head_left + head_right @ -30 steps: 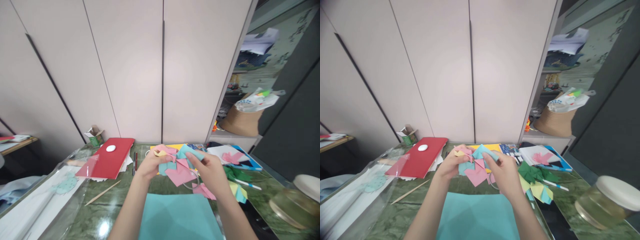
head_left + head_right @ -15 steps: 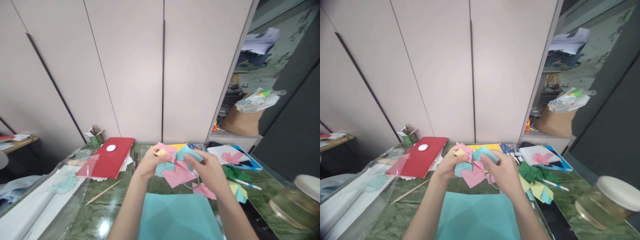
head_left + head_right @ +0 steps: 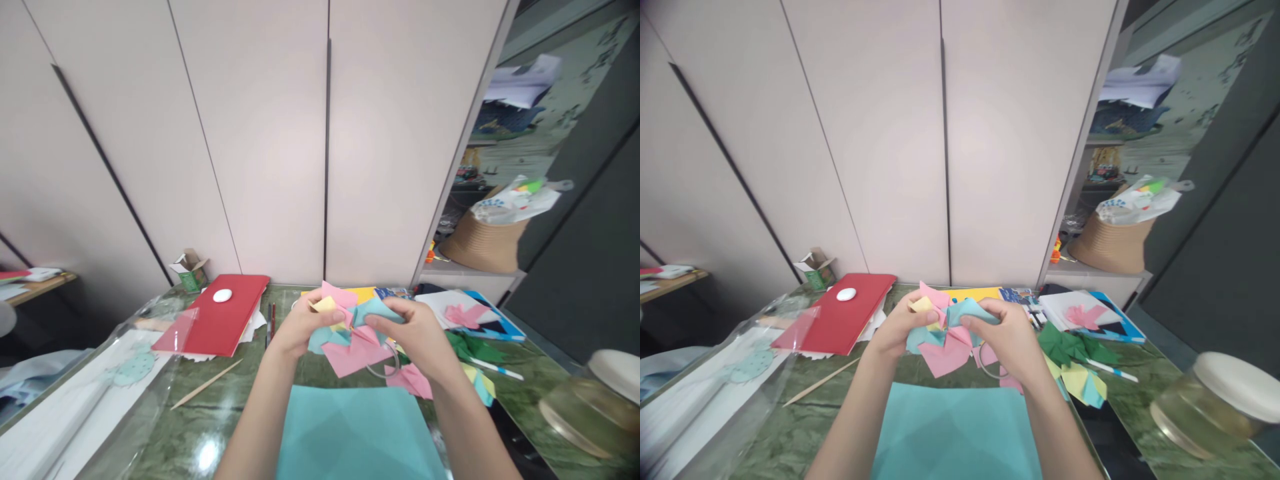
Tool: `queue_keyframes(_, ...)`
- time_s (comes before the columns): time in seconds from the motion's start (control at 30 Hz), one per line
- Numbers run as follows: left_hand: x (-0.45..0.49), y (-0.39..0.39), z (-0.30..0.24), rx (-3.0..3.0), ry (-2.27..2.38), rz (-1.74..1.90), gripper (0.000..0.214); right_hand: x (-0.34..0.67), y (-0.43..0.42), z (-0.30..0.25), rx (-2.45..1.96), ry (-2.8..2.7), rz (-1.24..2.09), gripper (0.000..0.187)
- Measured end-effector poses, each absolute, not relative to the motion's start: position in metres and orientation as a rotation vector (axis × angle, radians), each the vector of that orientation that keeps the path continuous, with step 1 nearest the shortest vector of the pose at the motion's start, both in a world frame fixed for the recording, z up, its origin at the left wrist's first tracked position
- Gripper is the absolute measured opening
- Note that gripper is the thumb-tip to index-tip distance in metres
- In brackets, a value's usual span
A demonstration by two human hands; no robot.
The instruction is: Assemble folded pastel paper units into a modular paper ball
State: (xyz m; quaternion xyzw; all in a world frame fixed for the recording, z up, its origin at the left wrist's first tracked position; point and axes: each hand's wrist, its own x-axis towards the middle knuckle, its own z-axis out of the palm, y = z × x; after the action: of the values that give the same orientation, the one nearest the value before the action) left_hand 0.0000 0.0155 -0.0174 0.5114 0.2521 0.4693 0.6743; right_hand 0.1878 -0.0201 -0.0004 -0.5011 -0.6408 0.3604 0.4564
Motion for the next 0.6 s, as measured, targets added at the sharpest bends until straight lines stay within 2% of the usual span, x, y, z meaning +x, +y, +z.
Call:
queue_keyframes(0.2, -0.0004, 0.018, -0.0201, 1.159, 0.537, 1.06, 0.027, 0.188, -0.0168, -0.001, -1.223, -1.573, 0.91, 0.017)
queue_keyframes(0.4, -0.0018, 0.0194, -0.0201, 1.103, 0.536, 1.135, 0.028, 0.1936, -0.0162, -0.0028, -1.037, -1.596, 1.119, 0.032)
queue_keyframes(0.6, -0.003, 0.0194, -0.0193, 1.102, 0.535, 1.105, 0.03, 0.1909, -0.0207, 0.0013, -1.148, -1.63, 0.993, 0.023)
